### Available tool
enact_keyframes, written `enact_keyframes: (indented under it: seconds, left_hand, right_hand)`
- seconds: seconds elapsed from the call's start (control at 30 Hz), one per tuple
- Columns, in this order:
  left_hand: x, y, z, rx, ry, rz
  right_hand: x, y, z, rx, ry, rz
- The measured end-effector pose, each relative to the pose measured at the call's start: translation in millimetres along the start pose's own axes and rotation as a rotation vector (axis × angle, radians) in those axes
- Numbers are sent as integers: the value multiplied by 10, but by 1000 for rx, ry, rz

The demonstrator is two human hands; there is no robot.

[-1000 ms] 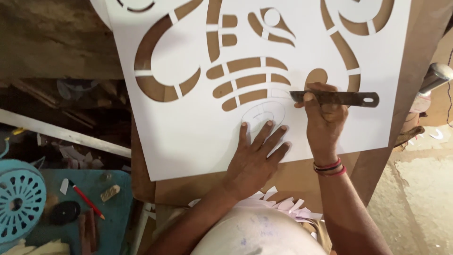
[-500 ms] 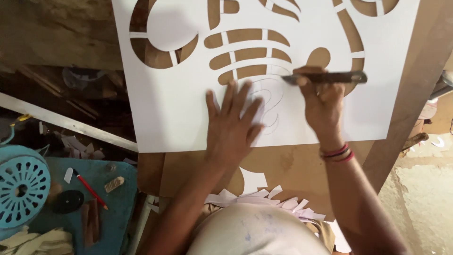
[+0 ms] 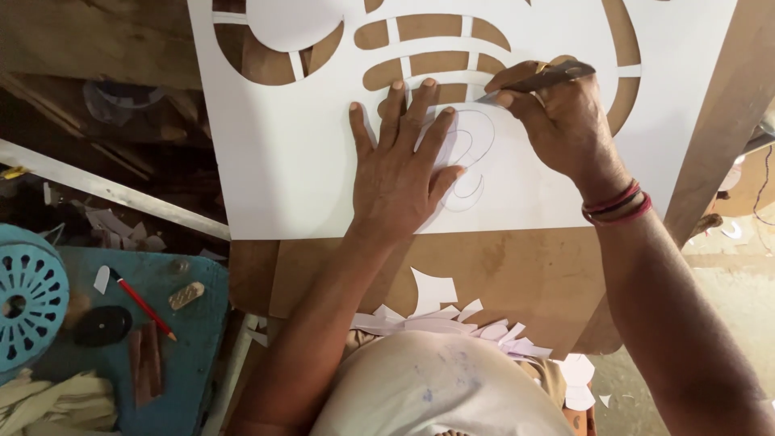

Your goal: Cutting and marking a decorative pattern on a flexible stencil sheet using a utility knife and pencil.

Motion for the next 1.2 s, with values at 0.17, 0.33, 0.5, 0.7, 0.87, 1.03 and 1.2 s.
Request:
enact_keyframes:
  seconds: [0.17, 0.33, 0.5, 0.7, 0.87, 1.03, 1.2]
  left_hand:
    - [3, 0, -8, 11, -9, -3]
    - [7, 11, -13, 3, 1, -11]
    - [-19, 2, -22, 7, -2, 1]
    - [-15, -11, 14, -1, -3, 17]
    - [-16, -17, 16, -6, 12, 20]
    - [-23, -22, 15, -8, 16, 38]
    - [-13, -16, 14, -2, 5, 23]
  right_hand:
    - [-18, 73, -58, -128, -53, -97]
    - [-50, 217, 24, -190, 12, -164]
    - [26, 260, 215, -193, 154, -359]
    - [20, 191, 227, -143, 225, -457]
    - [29, 118, 172, -156, 218, -454]
    - [-12, 165, 142, -191, 197, -436]
    - [28, 52, 115, -165, 227, -477]
Point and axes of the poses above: each hand's wrist, its own z-axis towards the middle knuckle, its own x-axis out of the palm, y = z × x, the point moved 10 cm from there along z, towards the middle knuckle, and after that the axes turned 12 degrees about -z, right-handed, at the moved point
